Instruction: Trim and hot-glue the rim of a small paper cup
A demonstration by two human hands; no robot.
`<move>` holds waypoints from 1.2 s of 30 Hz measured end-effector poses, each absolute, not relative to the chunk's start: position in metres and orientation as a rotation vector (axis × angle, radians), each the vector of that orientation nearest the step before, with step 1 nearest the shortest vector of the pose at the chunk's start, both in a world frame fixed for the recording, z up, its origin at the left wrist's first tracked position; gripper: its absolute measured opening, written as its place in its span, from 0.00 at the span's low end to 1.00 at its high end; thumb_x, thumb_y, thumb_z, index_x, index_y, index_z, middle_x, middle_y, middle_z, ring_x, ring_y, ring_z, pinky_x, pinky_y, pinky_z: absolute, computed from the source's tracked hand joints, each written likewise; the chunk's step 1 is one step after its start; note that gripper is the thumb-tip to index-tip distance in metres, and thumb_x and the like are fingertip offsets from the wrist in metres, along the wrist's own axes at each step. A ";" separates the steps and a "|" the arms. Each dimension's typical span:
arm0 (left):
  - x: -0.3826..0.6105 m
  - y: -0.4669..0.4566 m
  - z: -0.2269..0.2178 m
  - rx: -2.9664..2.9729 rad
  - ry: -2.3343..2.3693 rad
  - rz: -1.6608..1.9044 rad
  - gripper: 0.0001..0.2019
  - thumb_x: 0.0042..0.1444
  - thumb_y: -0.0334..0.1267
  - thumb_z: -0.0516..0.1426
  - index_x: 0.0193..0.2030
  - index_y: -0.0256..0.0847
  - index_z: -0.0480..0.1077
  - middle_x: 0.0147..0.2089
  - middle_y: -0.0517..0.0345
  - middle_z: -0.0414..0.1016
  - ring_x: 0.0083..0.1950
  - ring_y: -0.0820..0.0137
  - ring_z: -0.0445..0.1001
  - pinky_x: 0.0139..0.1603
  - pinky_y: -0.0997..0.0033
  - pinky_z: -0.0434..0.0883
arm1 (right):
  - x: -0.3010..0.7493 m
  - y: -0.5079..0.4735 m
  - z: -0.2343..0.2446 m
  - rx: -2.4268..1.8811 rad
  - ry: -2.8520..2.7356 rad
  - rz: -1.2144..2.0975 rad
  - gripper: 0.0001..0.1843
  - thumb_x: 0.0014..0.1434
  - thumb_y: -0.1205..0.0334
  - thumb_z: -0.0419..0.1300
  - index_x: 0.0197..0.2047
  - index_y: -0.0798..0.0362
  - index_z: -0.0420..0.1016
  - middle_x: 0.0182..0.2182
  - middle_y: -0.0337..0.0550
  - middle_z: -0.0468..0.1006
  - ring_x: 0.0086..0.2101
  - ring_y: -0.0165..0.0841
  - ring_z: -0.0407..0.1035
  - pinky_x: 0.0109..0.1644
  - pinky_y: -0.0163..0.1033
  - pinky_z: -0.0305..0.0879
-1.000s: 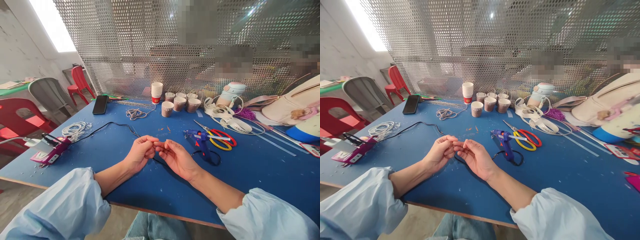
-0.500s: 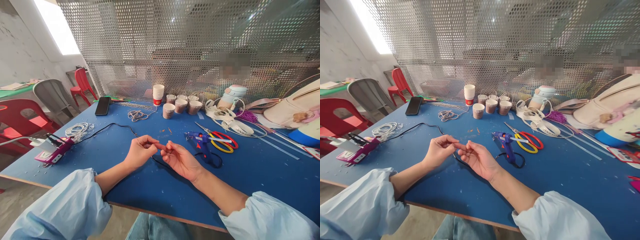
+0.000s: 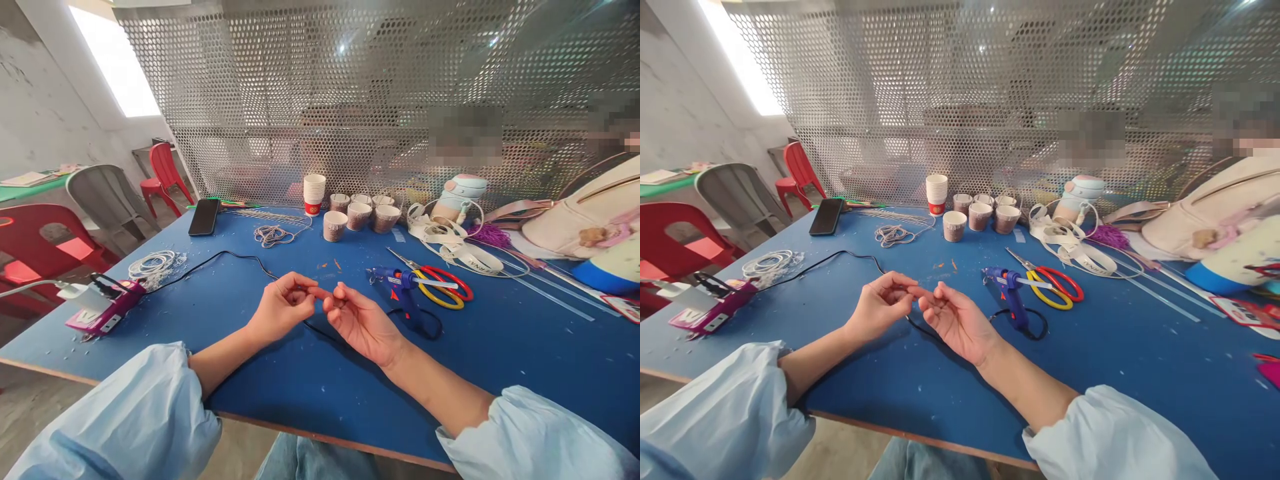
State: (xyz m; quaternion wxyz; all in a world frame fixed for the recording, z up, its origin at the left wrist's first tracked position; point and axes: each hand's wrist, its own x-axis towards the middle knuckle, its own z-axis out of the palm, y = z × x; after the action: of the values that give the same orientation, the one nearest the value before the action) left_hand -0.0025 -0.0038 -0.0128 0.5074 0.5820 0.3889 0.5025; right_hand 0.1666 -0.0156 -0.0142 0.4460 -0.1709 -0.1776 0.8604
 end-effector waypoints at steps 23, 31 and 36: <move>-0.009 -0.006 -0.009 1.748 1.014 1.309 0.07 0.41 0.27 0.57 0.28 0.39 0.74 0.27 0.57 0.81 0.19 0.80 0.61 0.21 0.79 0.60 | 0.165 -0.019 -0.017 -0.448 -0.492 2.141 0.11 0.57 0.64 0.67 0.26 0.61 0.75 0.27 0.45 0.81 0.31 0.29 0.79 0.34 0.25 0.76; -0.015 0.002 -0.006 1.620 0.889 1.202 0.08 0.44 0.30 0.56 0.28 0.39 0.77 0.24 0.58 0.78 0.24 0.73 0.73 0.26 0.75 0.68 | 0.166 -0.018 -0.018 -0.381 -0.388 2.207 0.09 0.59 0.67 0.65 0.27 0.61 0.75 0.27 0.43 0.81 0.30 0.28 0.79 0.32 0.24 0.75; -0.015 0.006 -0.004 1.337 0.816 1.185 0.08 0.51 0.37 0.59 0.34 0.36 0.76 0.22 0.60 0.74 0.16 0.82 0.58 0.18 0.79 0.55 | 0.168 -0.016 -0.015 -0.386 -0.338 2.193 0.10 0.60 0.68 0.64 0.27 0.61 0.75 0.29 0.44 0.82 0.29 0.26 0.78 0.31 0.24 0.76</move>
State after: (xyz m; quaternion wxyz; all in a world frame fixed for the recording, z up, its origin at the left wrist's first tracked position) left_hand -0.0146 0.0065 -0.0042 0.5553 0.5662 0.3454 0.5018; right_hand 0.1682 -0.0156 -0.0152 0.4302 -0.1549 -0.1357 0.8789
